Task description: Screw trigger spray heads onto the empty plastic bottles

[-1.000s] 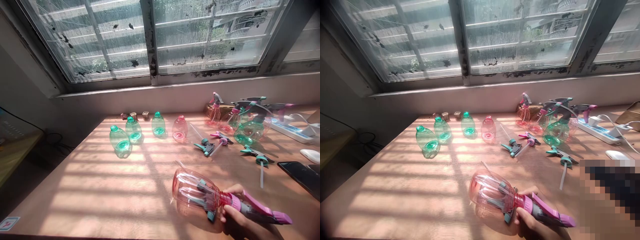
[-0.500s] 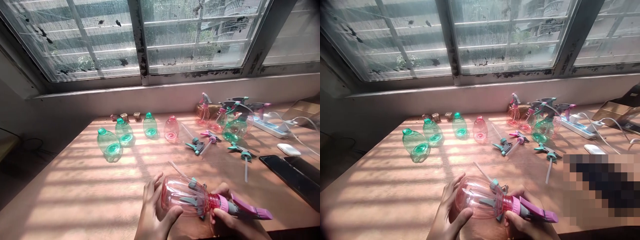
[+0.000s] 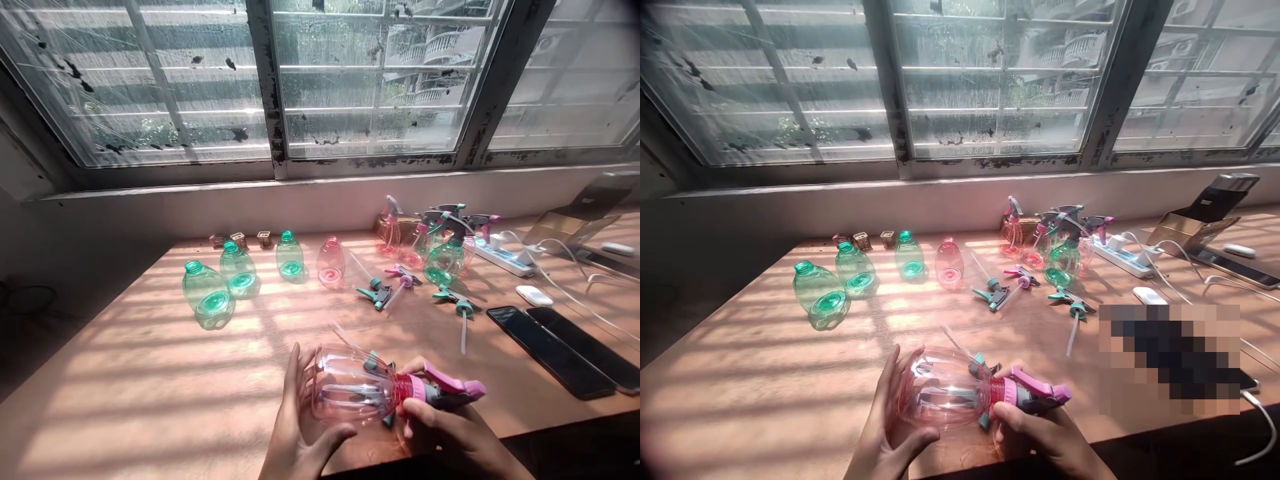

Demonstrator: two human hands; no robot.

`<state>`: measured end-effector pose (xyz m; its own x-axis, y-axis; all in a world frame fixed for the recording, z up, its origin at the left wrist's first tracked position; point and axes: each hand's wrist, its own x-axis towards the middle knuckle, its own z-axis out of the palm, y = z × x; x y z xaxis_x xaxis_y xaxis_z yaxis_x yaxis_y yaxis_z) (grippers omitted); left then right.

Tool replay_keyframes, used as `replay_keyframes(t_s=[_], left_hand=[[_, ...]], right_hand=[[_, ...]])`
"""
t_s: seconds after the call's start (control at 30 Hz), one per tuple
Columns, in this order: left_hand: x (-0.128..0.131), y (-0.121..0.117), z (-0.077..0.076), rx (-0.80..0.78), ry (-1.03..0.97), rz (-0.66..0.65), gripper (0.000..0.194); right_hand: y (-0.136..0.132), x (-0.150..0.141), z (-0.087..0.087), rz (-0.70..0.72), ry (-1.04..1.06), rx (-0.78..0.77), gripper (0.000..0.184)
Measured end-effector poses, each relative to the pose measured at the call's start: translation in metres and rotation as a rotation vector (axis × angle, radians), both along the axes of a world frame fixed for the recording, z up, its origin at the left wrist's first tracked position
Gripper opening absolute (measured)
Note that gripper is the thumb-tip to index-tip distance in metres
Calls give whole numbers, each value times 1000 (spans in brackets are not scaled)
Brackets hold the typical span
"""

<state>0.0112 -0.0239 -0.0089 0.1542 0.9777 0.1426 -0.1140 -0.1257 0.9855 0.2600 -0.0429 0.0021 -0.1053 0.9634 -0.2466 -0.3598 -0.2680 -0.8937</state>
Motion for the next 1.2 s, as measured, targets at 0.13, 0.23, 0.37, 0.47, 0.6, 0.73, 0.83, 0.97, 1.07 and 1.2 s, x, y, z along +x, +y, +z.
replay_keyframes(t_s=[0.13, 0.23, 0.37, 0.47, 0.6, 0.73, 0.83, 0.97, 1.07, 1.2], left_hand=[[-2, 4, 0, 38, 152, 5, 82], [-1, 2, 1, 129, 268, 9, 64], [1, -2, 2, 132, 274, 3, 87], [0, 1, 5, 25, 219, -17, 104], [-2, 4, 10, 90, 282, 1, 79], [-1, 3, 10, 128, 290, 13, 69], [-2, 2, 8, 44, 252, -28, 101], [-4, 6, 2, 20, 254, 11, 99], [-4, 6, -3, 79, 268, 41, 80], [0, 1, -4, 123, 285, 41, 78]], right_hand=[[2, 1, -1, 8, -80, -54, 44], [3, 3, -3, 2, -75, 10, 43], [2, 3, -3, 39, -73, 104, 38], [1, 3, 0, 51, -216, 154, 34], [1, 3, -2, 57, -187, 125, 33], [0, 6, -3, 52, -158, 88, 37], [-1, 7, -2, 94, -228, 165, 32], [0, 7, -1, 100, -300, 155, 32], [0, 7, 1, 106, -274, 172, 35], [0, 7, 7, 98, -259, 143, 37]])
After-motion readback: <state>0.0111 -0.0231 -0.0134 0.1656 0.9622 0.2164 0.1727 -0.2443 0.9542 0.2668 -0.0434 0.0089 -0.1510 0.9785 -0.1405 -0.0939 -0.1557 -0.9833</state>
